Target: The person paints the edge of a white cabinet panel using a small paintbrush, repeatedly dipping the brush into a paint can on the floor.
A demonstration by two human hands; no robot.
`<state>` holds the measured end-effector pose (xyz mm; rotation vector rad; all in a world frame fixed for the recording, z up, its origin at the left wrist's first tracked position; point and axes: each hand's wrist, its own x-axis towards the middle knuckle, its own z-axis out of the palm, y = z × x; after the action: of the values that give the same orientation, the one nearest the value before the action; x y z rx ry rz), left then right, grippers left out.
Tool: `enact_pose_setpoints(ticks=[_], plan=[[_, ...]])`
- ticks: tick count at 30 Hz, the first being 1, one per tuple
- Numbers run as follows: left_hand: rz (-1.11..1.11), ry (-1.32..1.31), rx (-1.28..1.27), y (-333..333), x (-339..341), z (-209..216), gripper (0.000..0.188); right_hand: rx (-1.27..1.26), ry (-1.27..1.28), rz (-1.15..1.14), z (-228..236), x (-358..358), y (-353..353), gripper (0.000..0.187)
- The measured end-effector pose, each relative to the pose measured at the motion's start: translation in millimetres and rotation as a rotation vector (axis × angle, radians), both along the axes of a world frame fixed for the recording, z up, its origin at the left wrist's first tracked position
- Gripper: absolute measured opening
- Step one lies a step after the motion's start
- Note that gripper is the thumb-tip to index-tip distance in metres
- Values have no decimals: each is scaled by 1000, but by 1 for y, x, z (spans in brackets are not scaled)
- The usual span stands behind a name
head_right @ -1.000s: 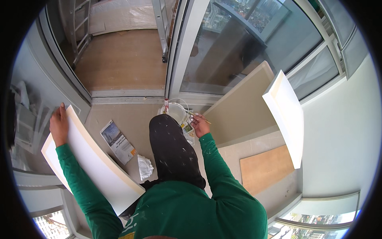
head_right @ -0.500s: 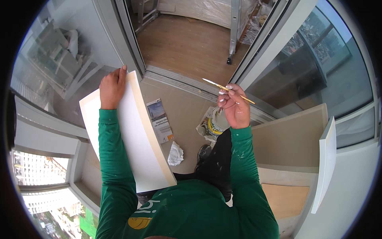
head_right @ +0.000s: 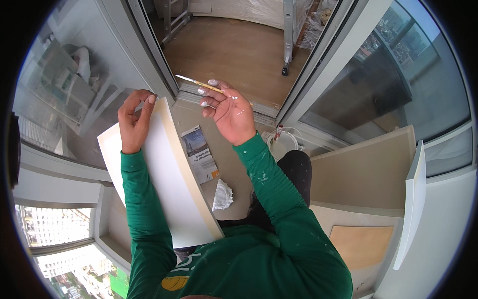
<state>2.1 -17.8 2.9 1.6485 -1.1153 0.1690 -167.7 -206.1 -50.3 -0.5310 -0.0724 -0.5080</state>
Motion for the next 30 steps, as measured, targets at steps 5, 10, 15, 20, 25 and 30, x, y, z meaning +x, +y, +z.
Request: enact_pose_setpoints(ticks=[5, 10, 15, 20, 25, 30], plan=[[-130, -110, 13, -23, -12, 7, 20, -39, 45, -44, 14, 25, 7, 22], [-278, 148, -134, -55, -36, 9, 25, -195, 103, -144, 38, 15, 9, 22], [-253, 398, -261, -54, -27, -10, 29, -237, 71, -132, 39, 33, 33, 20], [-443, 715, -444, -72, -17, -25, 30, -478, 93, -451, 31, -27, 40, 40], [-422, 779, -511, -59, 34, -31, 32, -551, 327, -339, -27, -198, 36, 42], [-393, 818, -474, -60, 35, -32, 32, -64, 749, -414, -44, -478, 70, 24]])
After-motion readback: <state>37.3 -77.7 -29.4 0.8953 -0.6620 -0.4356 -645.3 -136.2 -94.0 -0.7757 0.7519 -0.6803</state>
